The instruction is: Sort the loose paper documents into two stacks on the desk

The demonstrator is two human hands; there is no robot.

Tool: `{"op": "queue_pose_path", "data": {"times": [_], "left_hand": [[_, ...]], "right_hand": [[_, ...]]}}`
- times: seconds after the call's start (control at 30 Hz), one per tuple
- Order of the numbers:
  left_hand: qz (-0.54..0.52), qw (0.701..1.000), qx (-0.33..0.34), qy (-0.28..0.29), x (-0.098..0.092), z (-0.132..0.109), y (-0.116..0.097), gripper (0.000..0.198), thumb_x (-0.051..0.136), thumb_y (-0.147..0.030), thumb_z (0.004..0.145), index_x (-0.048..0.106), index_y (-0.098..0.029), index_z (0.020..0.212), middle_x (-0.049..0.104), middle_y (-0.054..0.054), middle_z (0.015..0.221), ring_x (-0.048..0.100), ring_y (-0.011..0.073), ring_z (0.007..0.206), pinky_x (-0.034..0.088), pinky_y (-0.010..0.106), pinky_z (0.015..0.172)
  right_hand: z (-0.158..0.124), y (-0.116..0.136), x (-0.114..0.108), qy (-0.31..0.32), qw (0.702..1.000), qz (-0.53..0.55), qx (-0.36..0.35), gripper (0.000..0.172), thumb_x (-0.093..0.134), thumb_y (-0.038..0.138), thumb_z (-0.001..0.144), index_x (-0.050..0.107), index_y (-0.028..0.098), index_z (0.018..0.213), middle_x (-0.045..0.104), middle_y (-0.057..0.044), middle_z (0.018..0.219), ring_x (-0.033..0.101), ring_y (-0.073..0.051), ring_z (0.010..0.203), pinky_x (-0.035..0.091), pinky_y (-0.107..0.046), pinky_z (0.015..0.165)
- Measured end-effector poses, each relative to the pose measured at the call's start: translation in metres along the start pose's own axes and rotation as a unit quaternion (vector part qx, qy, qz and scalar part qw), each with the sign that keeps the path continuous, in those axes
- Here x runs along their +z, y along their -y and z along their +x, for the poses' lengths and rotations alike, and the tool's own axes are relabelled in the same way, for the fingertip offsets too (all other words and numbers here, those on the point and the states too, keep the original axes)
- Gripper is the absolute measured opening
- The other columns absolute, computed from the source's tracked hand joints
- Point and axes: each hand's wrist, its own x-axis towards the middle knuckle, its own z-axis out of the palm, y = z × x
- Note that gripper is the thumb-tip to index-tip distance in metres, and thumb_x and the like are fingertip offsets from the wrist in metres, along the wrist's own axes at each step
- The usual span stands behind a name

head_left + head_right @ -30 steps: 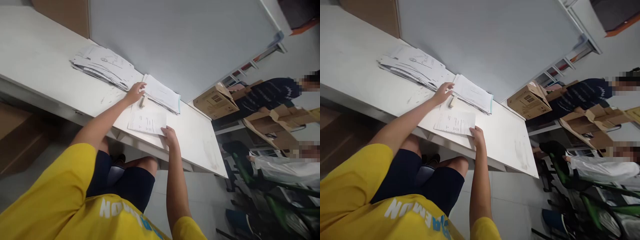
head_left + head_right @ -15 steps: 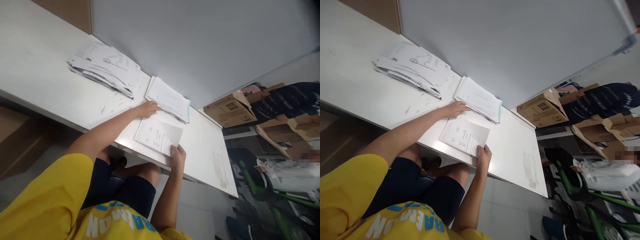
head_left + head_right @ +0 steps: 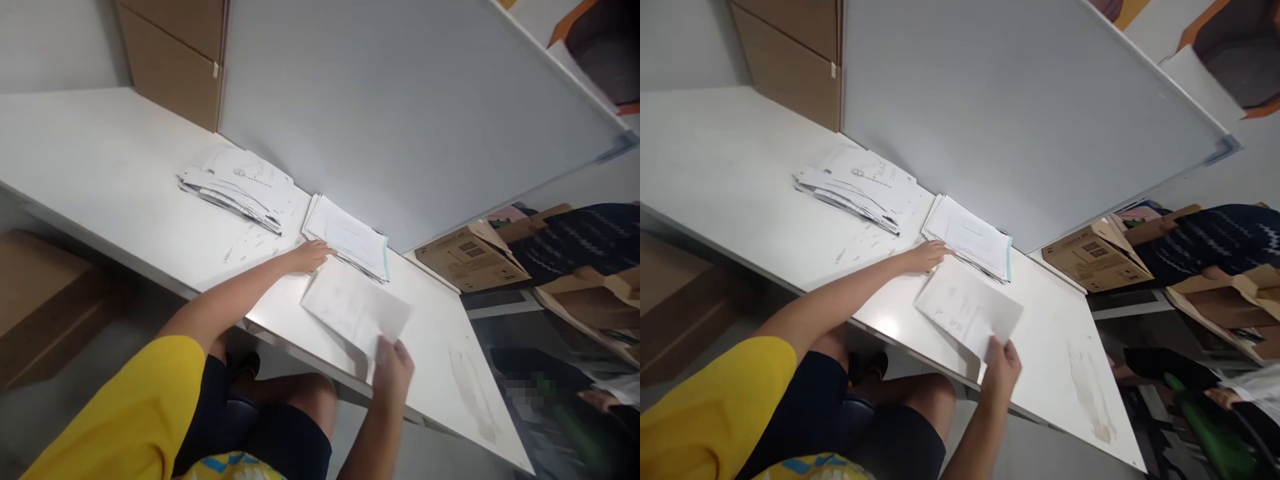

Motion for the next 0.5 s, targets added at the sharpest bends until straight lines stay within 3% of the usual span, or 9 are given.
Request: {"op": "queue_pose_path", "data": {"times": [0.1,0.17,0.23,0.33,0.4,0.5], "left_hand": [[-0.034,0.999,-0.026,-0.006,-0.006,-0.006,-0.004,0.053,0.04,-0.025,0.099,0.038,-0.024,0.152,0.052,0.007,0.15,0.046,0.021,0.138,0.037,0.035,0.113],[-0.038,0.998,-0.026,-0.031,-0.008,-0.007,-0.006,0.057,0.045,-0.029,0.098,0.035,-0.024,0.154,0.052,0.008,0.149,0.048,0.0223,0.136,0.039,0.036,0.112],[-0.024,0.995,-0.026,-0.091,-0.01,-0.007,-0.007,0.052,0.043,-0.026,0.098,0.04,-0.021,0.15,0.055,0.009,0.146,0.048,0.0225,0.136,0.038,0.037,0.113],[0.043,0.985,-0.044,-0.163,-0.012,-0.006,-0.006,0.046,0.038,-0.013,0.095,0.054,-0.015,0.138,0.061,0.012,0.134,0.049,0.0232,0.132,0.038,0.037,0.113],[0.101,0.98,-0.05,-0.161,-0.014,-0.006,-0.005,0.044,0.04,-0.007,0.09,0.06,-0.013,0.129,0.064,0.013,0.126,0.052,0.0247,0.126,0.038,0.038,0.111],[0.158,0.975,-0.07,-0.141,-0.016,-0.007,-0.006,0.039,0.042,-0.006,0.088,0.064,-0.015,0.119,0.066,0.012,0.117,0.056,0.0256,0.116,0.043,0.038,0.103]], "right_hand": [[0.032,0.024,-0.016,-0.11,0.99,-0.011,-0.09,0.016,0.07,0.037,0.065,0.063,0.024,0.069,0.061,0.001,0.065,0.055,-0.016,0.061,0.048,-0.028,0.051],[0.068,0.045,-0.007,-0.104,0.986,-0.011,-0.128,0.02,0.071,0.037,0.063,0.065,0.022,0.074,0.061,0.001,0.067,0.054,-0.016,0.061,0.046,-0.028,0.051],[0.111,0.063,0.022,-0.036,0.99,-0.023,-0.136,0.021,0.07,0.035,0.059,0.064,0.019,0.072,0.057,0.002,0.064,0.051,-0.014,0.059,0.044,-0.027,0.052],[0.169,0.072,0.086,0.054,0.99,-0.069,-0.111,0.017,0.061,0.034,0.062,0.057,0.019,0.07,0.053,0.003,0.061,0.051,-0.014,0.06,0.044,-0.028,0.057],[0.194,0.068,0.123,0.082,0.966,-0.2,-0.143,0.011,0.055,0.031,0.067,0.054,0.021,0.068,0.051,0.002,0.059,0.05,-0.016,0.064,0.043,-0.03,0.062],[0.214,0.058,0.154,0.085,0.939,-0.285,-0.174,0.008,0.051,0.024,0.071,0.057,0.02,0.071,0.056,-0.004,0.065,0.053,-0.02,0.073,0.042,-0.035,0.071]]}}
